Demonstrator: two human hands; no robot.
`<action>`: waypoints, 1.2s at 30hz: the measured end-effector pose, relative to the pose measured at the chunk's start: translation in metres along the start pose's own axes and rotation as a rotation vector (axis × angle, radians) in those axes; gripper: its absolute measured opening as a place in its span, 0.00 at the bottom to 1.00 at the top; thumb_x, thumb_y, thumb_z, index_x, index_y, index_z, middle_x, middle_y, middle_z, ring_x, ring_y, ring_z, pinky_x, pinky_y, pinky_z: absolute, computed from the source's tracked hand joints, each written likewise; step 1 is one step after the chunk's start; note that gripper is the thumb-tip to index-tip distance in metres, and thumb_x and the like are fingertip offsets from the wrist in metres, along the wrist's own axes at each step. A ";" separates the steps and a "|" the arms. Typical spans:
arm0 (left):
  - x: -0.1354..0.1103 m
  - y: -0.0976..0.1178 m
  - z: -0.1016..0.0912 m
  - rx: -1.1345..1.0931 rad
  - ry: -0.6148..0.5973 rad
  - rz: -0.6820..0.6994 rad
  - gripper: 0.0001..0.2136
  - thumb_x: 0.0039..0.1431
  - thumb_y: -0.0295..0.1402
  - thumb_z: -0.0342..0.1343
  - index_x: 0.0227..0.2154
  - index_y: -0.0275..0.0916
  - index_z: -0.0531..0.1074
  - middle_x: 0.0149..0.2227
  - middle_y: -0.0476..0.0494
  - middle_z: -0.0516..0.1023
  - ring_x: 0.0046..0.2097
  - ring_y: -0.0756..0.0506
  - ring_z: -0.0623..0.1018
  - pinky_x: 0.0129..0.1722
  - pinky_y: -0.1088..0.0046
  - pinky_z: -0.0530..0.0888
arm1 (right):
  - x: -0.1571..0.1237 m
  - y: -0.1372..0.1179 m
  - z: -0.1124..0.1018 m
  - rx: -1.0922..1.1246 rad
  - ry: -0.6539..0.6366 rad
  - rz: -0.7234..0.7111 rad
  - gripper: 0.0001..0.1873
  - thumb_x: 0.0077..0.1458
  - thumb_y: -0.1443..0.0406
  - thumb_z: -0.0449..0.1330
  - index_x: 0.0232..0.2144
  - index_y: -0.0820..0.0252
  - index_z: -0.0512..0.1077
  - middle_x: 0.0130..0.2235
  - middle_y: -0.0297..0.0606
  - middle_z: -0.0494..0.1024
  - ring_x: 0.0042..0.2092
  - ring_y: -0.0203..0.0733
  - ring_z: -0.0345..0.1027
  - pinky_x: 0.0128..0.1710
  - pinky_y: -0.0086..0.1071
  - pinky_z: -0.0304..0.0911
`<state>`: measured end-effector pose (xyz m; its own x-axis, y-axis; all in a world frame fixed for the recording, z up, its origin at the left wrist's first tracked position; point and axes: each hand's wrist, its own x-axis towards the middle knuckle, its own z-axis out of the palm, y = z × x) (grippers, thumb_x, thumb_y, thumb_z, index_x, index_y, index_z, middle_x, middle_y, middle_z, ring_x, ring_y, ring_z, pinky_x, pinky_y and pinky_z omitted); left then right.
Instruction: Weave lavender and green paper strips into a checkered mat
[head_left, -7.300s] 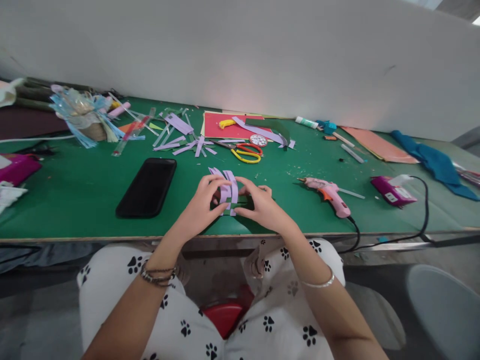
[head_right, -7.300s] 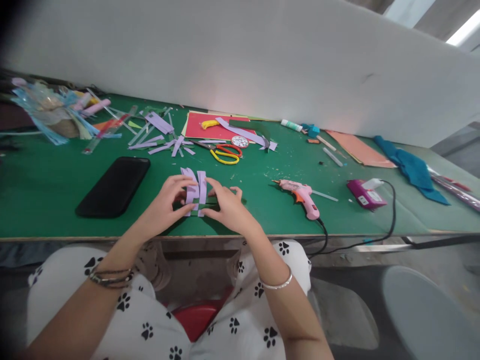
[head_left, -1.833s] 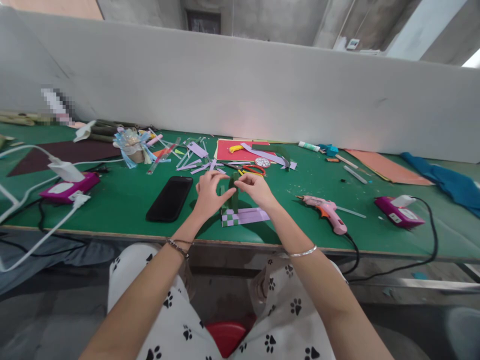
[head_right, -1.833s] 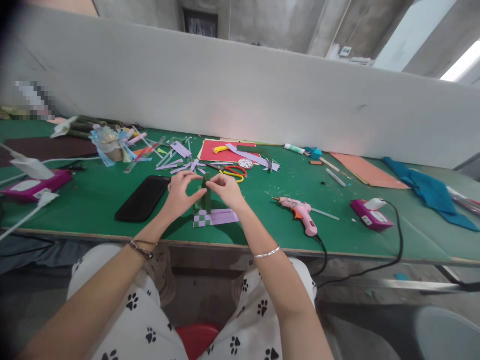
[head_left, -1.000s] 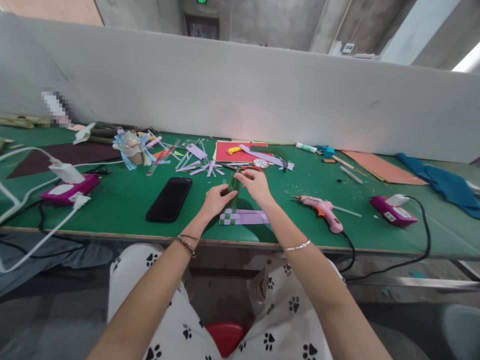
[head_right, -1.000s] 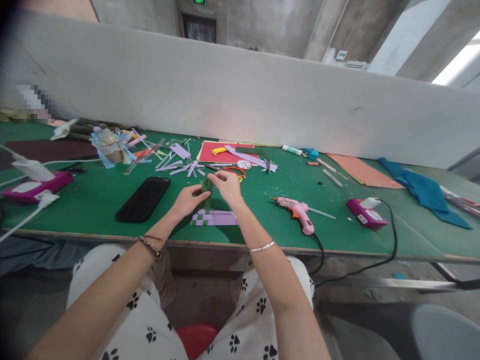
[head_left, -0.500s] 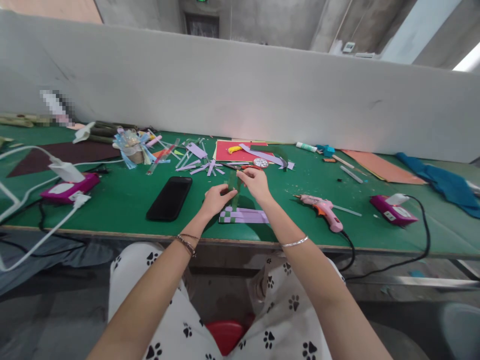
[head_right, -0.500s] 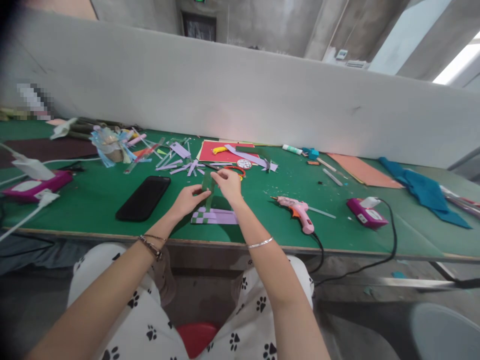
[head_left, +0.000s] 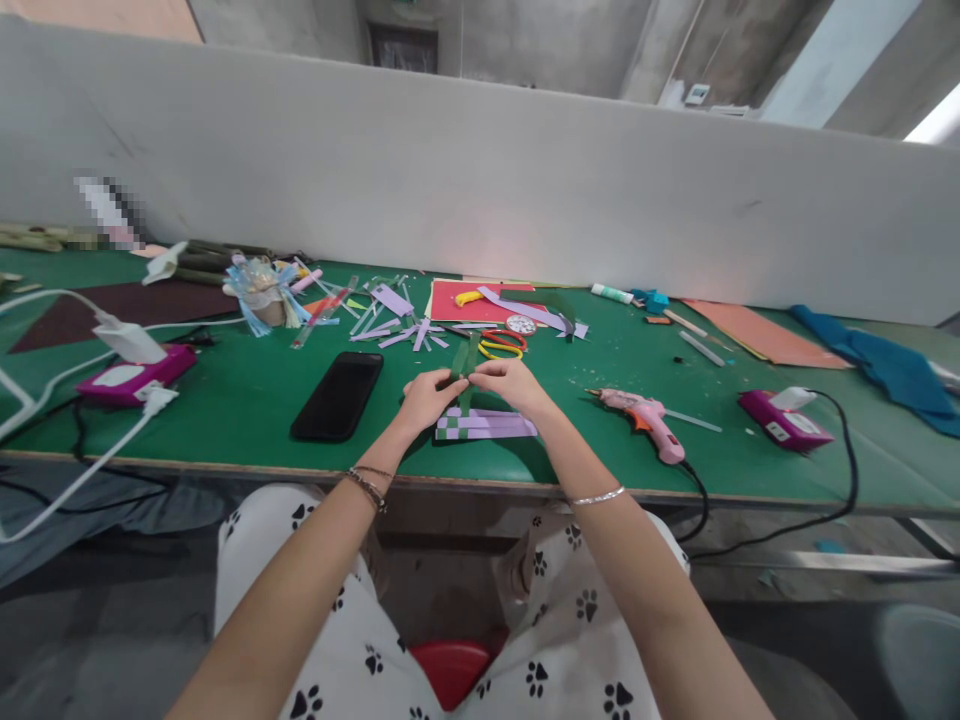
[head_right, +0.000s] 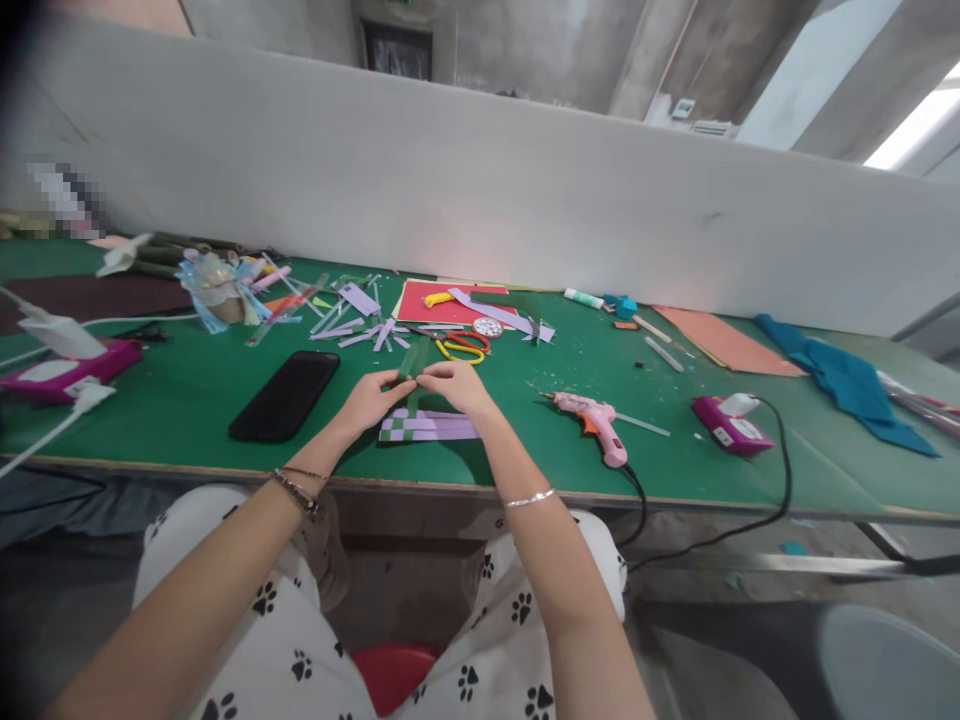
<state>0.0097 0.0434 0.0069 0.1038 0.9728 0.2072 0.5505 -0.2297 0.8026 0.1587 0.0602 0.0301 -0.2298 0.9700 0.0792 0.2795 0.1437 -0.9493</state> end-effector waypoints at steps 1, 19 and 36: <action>0.000 0.000 0.000 0.010 -0.001 -0.002 0.14 0.51 0.40 0.51 0.15 0.38 0.60 0.16 0.55 0.60 0.25 0.50 0.64 0.26 0.75 0.57 | 0.000 0.001 0.000 -0.001 -0.004 -0.001 0.04 0.36 0.66 0.61 0.17 0.62 0.70 0.17 0.27 0.68 0.22 0.30 0.60 0.26 0.27 0.57; -0.005 -0.002 -0.002 0.137 -0.044 -0.026 0.12 0.52 0.39 0.50 0.19 0.38 0.65 0.20 0.53 0.68 0.30 0.47 0.70 0.31 0.73 0.60 | 0.008 -0.005 0.003 -0.076 0.023 -0.071 0.13 0.41 0.61 0.59 0.13 0.60 0.63 0.14 0.25 0.62 0.20 0.29 0.54 0.22 0.27 0.50; -0.014 -0.001 -0.005 0.239 -0.049 -0.060 0.14 0.51 0.37 0.53 0.15 0.38 0.61 0.18 0.54 0.66 0.27 0.47 0.71 0.33 0.71 0.59 | 0.011 0.002 0.001 -0.156 0.177 -0.188 0.01 0.42 0.68 0.56 0.21 0.59 0.68 0.20 0.30 0.71 0.23 0.33 0.63 0.27 0.29 0.60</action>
<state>0.0037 0.0294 0.0063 0.1015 0.9862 0.1311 0.7368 -0.1630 0.6561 0.1559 0.0714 0.0289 -0.1286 0.9406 0.3144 0.3905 0.3394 -0.8558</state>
